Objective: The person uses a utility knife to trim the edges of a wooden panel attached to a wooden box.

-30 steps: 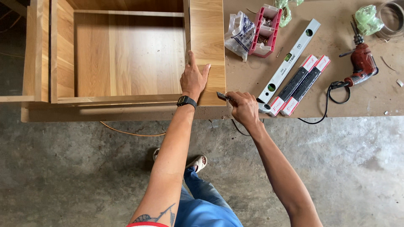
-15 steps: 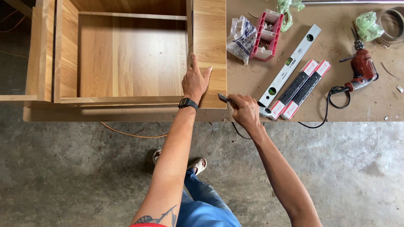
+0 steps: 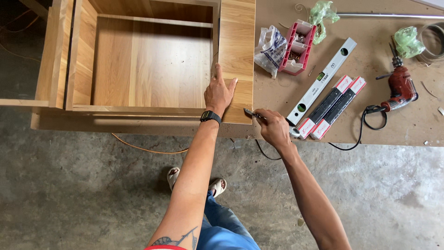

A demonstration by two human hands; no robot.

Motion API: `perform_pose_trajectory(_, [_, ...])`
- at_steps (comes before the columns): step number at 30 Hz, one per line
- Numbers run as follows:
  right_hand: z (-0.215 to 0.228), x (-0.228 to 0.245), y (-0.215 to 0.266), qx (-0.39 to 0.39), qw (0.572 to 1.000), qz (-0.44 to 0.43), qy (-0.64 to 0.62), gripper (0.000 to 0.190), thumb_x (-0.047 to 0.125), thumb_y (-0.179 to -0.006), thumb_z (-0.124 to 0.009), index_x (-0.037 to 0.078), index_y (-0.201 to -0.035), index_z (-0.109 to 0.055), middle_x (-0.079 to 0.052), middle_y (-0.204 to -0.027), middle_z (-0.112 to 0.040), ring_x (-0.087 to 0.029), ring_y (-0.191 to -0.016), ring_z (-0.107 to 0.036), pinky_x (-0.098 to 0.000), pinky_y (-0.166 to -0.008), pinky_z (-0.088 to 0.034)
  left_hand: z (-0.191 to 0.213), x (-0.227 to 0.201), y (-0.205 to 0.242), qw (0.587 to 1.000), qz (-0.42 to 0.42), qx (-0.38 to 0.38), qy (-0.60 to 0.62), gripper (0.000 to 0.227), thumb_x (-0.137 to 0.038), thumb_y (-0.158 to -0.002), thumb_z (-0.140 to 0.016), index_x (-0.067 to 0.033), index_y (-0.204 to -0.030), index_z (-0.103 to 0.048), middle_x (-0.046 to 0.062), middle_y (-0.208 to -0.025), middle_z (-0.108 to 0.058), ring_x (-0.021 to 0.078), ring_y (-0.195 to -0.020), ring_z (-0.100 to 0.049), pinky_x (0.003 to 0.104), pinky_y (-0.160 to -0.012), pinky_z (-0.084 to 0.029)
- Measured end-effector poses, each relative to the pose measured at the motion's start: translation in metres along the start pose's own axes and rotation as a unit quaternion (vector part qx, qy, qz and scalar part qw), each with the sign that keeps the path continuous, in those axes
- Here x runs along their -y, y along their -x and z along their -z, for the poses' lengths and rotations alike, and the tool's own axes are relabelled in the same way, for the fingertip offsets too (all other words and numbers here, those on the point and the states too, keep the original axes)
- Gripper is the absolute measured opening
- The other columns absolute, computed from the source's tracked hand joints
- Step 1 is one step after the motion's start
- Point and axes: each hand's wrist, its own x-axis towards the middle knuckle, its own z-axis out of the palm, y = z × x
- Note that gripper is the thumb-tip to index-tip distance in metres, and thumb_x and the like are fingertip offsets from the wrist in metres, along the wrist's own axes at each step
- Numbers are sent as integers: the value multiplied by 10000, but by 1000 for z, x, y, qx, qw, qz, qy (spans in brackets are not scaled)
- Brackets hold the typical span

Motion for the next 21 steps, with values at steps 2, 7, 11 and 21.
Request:
perform_pose_trajectory(2, [20,4,3,-6,984,-50,-172,313,104,-973,-665,221,-1263,-656,-126,-1018,-743,-277,-905,-701,-410,-819,-574,-2,0,-3,1000,-2,-4,-1,795,-541,-997,-545,-121,-1581,-205,244,-1190,-651,499,-993,-713,604,-817,-589])
perform_pose_trajectory(7, [42,-38,5,33,757,-206,-619,400,52,-1037,-495,114,-1433,-500,-334,-1131,-694,-262,-812,-780,-272,-601,-625,0,1,3,1000,-7,-7,-3,785,-529,-1001,-548,-110,-1575,-214,254,-1205,-650,505,-993,-711,619,-817,-586])
perform_pose_trajectory(11, [29,-90,14,56,556,-307,-770,490,351,-1051,-545,8,-1399,-573,-292,-1195,-680,-370,-1000,-739,-463,-831,-618,5,0,-1,1000,-4,7,-4,786,-538,-1008,-539,-125,-1587,-205,255,-1176,-657,505,-990,-711,615,-812,-583])
perform_pose_trajectory(21, [-18,-110,84,129,323,-278,-896,599,441,-1069,-404,21,-1496,-409,-83,-1020,-487,-167,-804,-512,-321,-735,-507,30,-31,14,994,51,11,-93,785,-485,-1001,-578,-127,-1602,-222,244,-1182,-622,474,-1040,-698,602,-826,-584])
